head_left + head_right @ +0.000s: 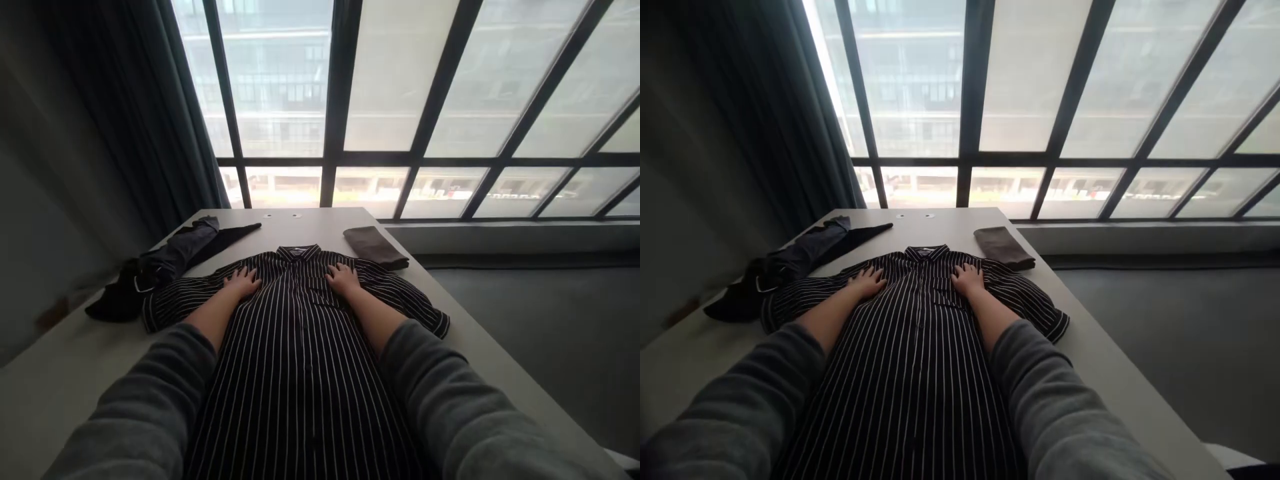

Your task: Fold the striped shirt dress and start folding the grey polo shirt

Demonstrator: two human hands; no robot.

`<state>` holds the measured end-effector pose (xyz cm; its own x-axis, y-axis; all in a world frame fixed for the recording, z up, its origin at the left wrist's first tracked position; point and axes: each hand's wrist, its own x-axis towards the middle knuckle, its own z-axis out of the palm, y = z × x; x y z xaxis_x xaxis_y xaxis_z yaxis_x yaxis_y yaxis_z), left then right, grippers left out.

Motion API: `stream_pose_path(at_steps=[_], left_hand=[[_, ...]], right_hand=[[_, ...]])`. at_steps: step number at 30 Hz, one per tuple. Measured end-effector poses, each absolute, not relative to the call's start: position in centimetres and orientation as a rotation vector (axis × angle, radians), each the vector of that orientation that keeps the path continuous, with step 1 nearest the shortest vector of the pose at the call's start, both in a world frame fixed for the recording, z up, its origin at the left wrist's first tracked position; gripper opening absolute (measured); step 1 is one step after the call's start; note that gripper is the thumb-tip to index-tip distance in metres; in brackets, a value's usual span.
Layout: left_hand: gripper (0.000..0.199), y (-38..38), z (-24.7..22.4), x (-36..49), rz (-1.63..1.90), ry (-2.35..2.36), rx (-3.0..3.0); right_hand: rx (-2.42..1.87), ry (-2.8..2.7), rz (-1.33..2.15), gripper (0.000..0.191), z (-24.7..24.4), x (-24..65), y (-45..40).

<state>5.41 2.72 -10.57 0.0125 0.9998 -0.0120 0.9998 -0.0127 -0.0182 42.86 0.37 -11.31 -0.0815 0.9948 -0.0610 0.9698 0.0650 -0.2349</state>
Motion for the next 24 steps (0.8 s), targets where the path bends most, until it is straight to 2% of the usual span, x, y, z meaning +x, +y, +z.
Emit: stream_pose_path(at_steps=[4,10,14,19,24], left_hand=[[0.077,2.3,-13.4,4.2,-0.010,-2.301,-2.192],[0.078,1.8,-13.0,2.6,-0.048,-2.355,-2.142],[0.079,1.7,-13.1,2.2,-0.062,-2.376,-2.107],[0.081,1.8,-13.1,1.9,-0.079,-2.414,-2.081],[0.080,1.8,-12.7,1.8,-0.026,-2.411,-2.089]], right_hand=[[-1.993,-2.212,0.331,0.064,-13.1,44.7,1.5],[-1.938,-2.147,0.201,0.059,-12.8,48.1,0.1],[-2.057,-2.051,0.134,0.062,-13.9,53.1,-3.0],[-2.211,-2.042,0.176,0.065,-16.0,58.5,-7.2],[-2.258,-2.009,0.201,0.065,-15.9,58.8,-8.6]])
